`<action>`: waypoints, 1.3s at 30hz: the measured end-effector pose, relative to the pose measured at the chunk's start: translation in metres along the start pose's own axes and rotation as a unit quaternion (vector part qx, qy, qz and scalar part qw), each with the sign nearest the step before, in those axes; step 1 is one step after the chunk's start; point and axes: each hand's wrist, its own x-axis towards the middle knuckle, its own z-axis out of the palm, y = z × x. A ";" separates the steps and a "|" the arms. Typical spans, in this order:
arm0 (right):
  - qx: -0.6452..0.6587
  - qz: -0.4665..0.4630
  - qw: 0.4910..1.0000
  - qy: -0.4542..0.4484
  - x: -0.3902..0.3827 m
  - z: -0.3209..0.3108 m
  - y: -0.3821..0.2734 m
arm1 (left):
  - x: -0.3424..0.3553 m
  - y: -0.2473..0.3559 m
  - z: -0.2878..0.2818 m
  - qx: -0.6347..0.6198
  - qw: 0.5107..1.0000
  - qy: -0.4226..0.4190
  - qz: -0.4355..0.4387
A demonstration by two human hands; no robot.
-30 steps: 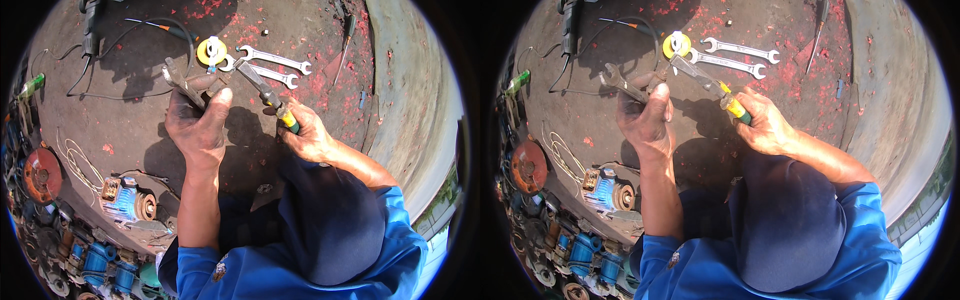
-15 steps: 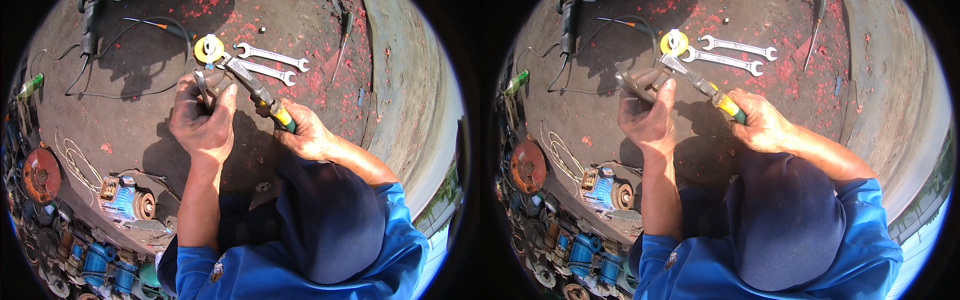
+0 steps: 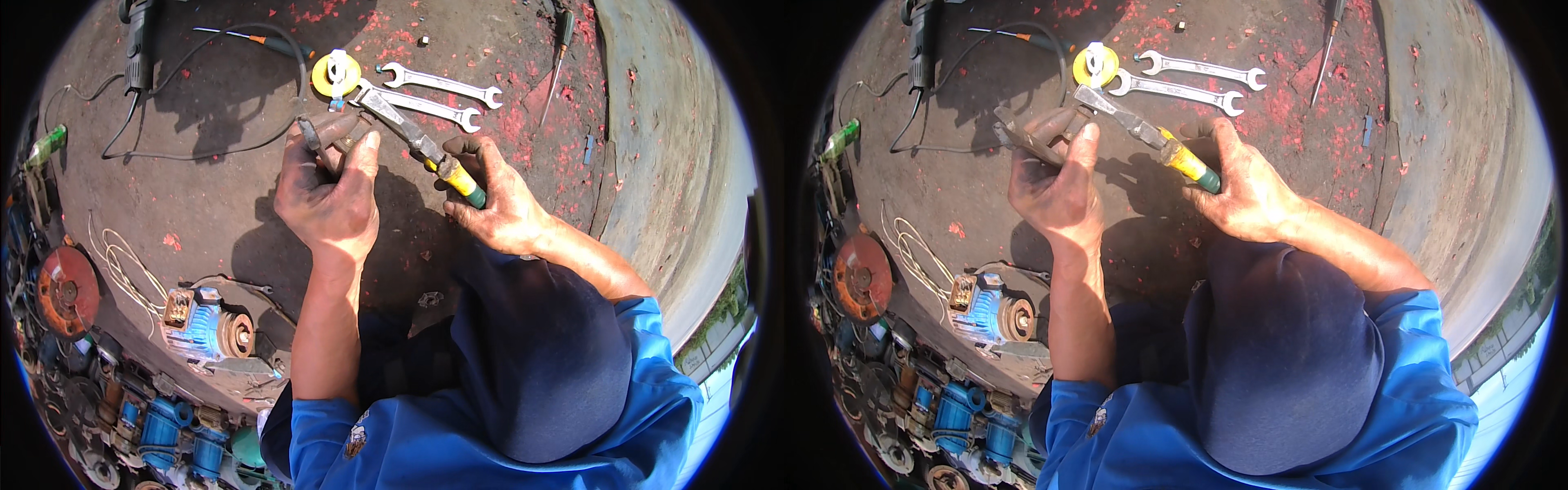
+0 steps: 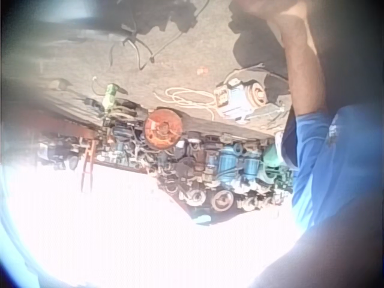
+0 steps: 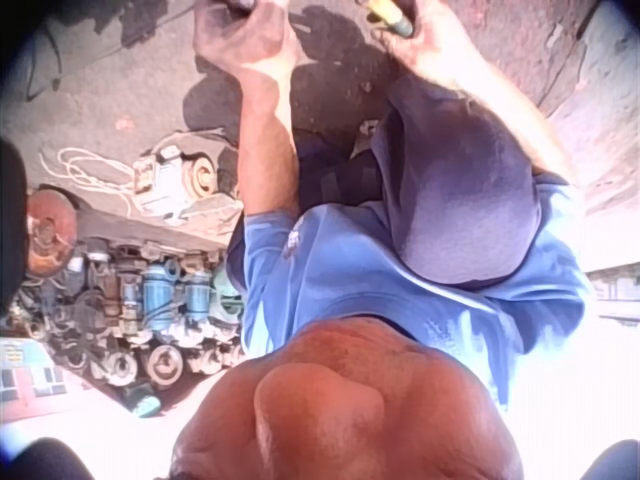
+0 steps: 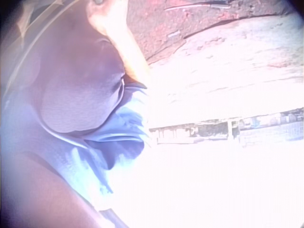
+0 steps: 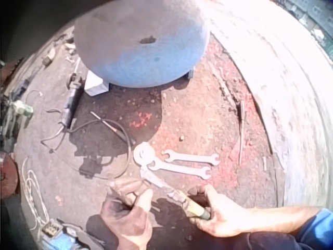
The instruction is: The person sits on the ground in a cluttered workshop and works on a small mechanical component. They use a wrench, pliers, and a screwdriver to disassemble, adjust, and reassemble parts of the component.
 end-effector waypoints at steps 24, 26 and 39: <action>-0.028 0.111 0.989 -0.098 -0.004 0.002 0.005 | -0.018 -0.030 0.001 -0.026 0.996 -0.032 -0.082; -0.026 0.101 0.991 -0.089 -0.005 0.007 0.021 | -0.018 -0.034 0.007 -0.046 0.990 -0.034 -0.130; 0.257 0.131 0.948 -0.135 -0.006 0.002 0.034 | -0.011 -0.075 -0.039 0.176 0.978 -0.115 0.003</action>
